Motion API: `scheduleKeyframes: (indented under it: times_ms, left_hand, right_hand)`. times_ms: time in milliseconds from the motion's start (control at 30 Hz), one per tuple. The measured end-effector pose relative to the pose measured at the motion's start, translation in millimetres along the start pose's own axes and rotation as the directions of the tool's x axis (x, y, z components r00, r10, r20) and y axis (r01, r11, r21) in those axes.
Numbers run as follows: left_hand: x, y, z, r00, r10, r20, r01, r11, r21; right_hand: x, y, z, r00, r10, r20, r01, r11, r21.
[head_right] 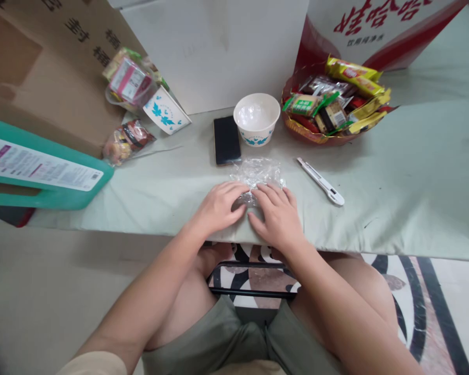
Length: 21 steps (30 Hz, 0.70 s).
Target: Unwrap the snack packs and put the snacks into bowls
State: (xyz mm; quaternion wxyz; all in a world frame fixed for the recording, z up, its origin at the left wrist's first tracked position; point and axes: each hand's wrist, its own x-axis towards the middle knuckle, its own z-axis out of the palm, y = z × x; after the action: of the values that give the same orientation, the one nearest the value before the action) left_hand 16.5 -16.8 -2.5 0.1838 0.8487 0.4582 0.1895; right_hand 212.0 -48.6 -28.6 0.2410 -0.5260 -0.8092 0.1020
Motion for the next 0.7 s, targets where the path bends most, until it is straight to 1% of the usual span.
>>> scheduleKeyframes:
  times_ms: [67, 133, 200, 267, 300, 333, 367, 433, 500, 567, 633, 700]
  left_hand:
    - [1.5, -3.3, -0.3, 0.998, -0.063, -0.004, 0.063, 0.998, 0.012]
    - [2.6, -5.0, -3.1, 0.994, -0.095, -0.062, 0.092, 0.995, -0.049]
    - [2.1, -3.9, -7.9, 0.990, -0.071, -0.118, 0.049, 0.982, -0.181]
    - [0.1, -1.1, -13.2, 0.991, -0.032, -0.130, -0.007, 0.957, -0.289]
    - [-1.2, 0.2, -15.4, 0.992, -0.035, -0.119, -0.004, 0.949, -0.315]
    - [-2.2, 1.1, -17.1, 0.994, -0.063, -0.095, 0.028, 0.944, -0.330]
    - [-2.9, 1.6, -18.2, 0.991, -0.118, -0.065, 0.088, 0.934, -0.346]
    - [-2.5, 0.5, -18.3, 0.967, -0.256, -0.012, 0.228, 0.882, -0.412]
    - [-0.1, -2.3, -16.5, 0.937, -0.349, 0.023, 0.310, 0.799, -0.515]
    - [2.7, -5.5, -14.2, 0.921, -0.386, 0.042, 0.333, 0.728, -0.600]
    - [4.0, -7.4, -12.6, 0.913, -0.404, 0.053, 0.346, 0.702, -0.623]
    - [3.5, -7.4, -12.0, 0.911, -0.410, 0.042, 0.348, 0.711, -0.611]
  right_hand:
    - [1.5, 3.1, 1.0, 1.000, -0.018, -0.021, 0.018, 1.000, 0.014]
    - [3.4, 6.1, 1.6, 0.997, -0.016, -0.070, 0.019, 0.999, 0.033]
    - [5.5, 8.6, 0.0, 0.990, 0.002, -0.141, 0.011, 0.996, 0.094]
    - [7.2, 10.3, -4.6, 0.982, 0.042, -0.183, -0.002, 0.977, 0.213]
    - [7.5, 10.7, -7.8, 0.981, 0.069, -0.183, -0.014, 0.958, 0.285]
    - [7.6, 10.8, -11.3, 0.980, 0.100, -0.171, -0.034, 0.934, 0.355]
    - [7.5, 10.6, -14.6, 0.980, 0.129, -0.151, -0.056, 0.908, 0.416]
    - [6.8, 9.6, -19.6, 0.979, 0.168, -0.118, -0.089, 0.865, 0.494]
    - [6.7, 8.4, -21.3, 0.975, 0.194, -0.108, -0.112, 0.850, 0.514]
    - [7.5, 7.7, -20.5, 0.964, 0.245, -0.104, -0.161, 0.849, 0.504]
    - [9.3, 7.5, -19.3, 0.943, 0.324, -0.077, -0.248, 0.838, 0.487]
    - [11.4, 7.9, -18.8, 0.924, 0.382, -0.032, -0.321, 0.817, 0.479]
